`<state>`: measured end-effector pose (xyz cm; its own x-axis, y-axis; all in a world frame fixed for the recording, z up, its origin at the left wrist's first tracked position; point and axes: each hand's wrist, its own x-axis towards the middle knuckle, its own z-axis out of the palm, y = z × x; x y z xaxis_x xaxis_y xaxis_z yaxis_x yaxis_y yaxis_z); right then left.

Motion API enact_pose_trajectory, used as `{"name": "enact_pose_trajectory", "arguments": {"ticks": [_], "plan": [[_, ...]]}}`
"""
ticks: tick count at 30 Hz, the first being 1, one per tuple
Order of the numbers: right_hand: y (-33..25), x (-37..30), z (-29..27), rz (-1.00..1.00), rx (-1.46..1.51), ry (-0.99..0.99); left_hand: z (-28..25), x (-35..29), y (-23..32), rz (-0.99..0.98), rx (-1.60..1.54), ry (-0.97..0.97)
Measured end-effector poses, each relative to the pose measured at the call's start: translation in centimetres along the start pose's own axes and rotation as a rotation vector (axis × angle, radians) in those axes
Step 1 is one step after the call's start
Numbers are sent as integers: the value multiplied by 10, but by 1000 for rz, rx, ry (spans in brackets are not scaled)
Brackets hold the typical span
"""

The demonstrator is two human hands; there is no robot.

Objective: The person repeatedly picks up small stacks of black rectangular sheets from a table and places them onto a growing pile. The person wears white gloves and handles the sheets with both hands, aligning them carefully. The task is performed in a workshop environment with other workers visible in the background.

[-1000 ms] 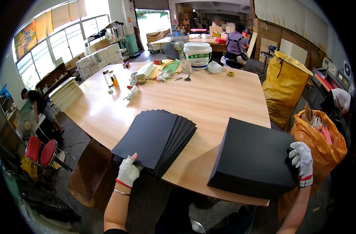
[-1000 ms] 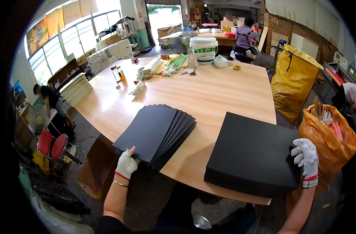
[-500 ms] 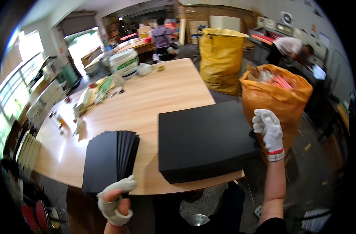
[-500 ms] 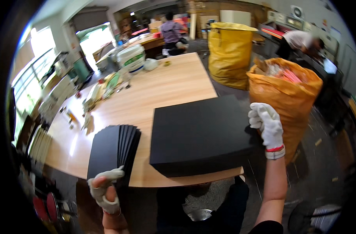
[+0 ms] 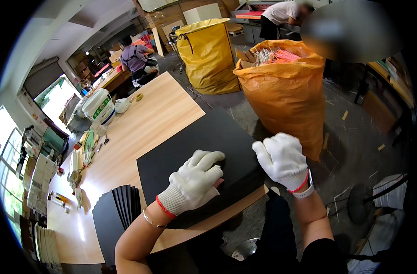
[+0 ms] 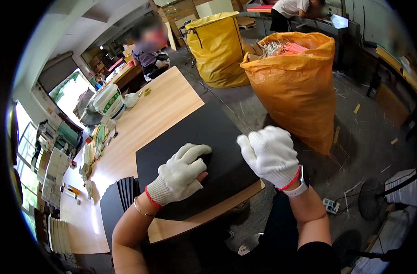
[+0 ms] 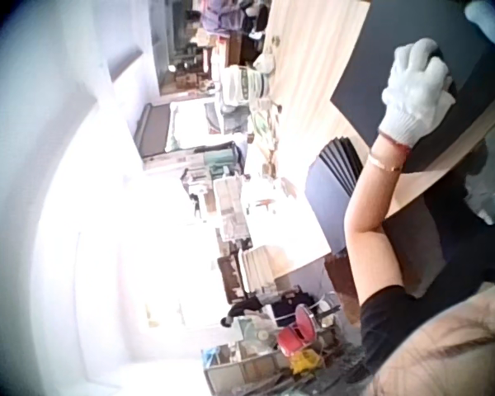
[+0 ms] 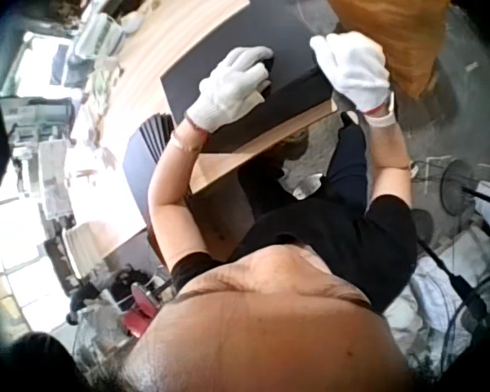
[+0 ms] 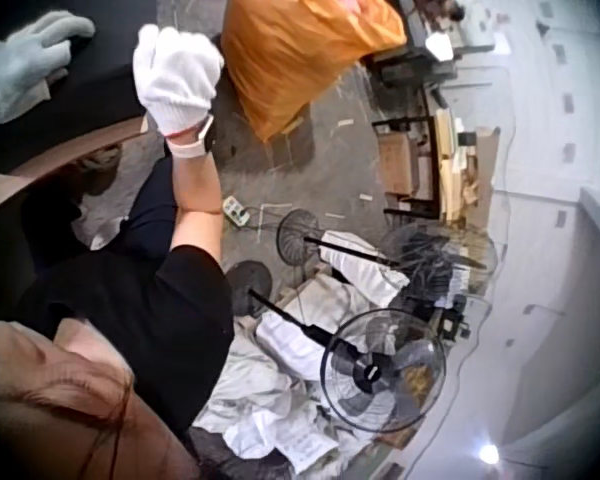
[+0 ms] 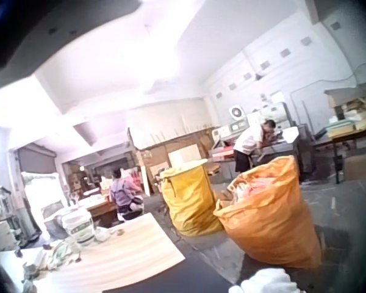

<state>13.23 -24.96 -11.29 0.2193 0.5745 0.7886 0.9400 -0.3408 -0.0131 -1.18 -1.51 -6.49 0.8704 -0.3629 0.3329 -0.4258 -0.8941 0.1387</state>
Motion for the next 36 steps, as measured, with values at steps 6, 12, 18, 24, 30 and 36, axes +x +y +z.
{"name": "enact_pose_trajectory", "arguments": {"ticks": [6,12,18,24,30,36], "plan": [[-15,61,21,-7,237,237,-1,-1,-15,6,-96,-61],[-7,63,31,-254,92,271,5,1,-30,52,-271,28],[-12,50,36,-97,133,321,0,-11,-39,-96,-466,-19],[-12,46,42,-56,172,347,-1,-12,-37,-186,-461,-33],[-10,48,37,-111,134,322,-4,-8,-37,-180,-445,-40],[-10,56,36,-221,117,322,2,-19,-26,-221,-395,121]]}}
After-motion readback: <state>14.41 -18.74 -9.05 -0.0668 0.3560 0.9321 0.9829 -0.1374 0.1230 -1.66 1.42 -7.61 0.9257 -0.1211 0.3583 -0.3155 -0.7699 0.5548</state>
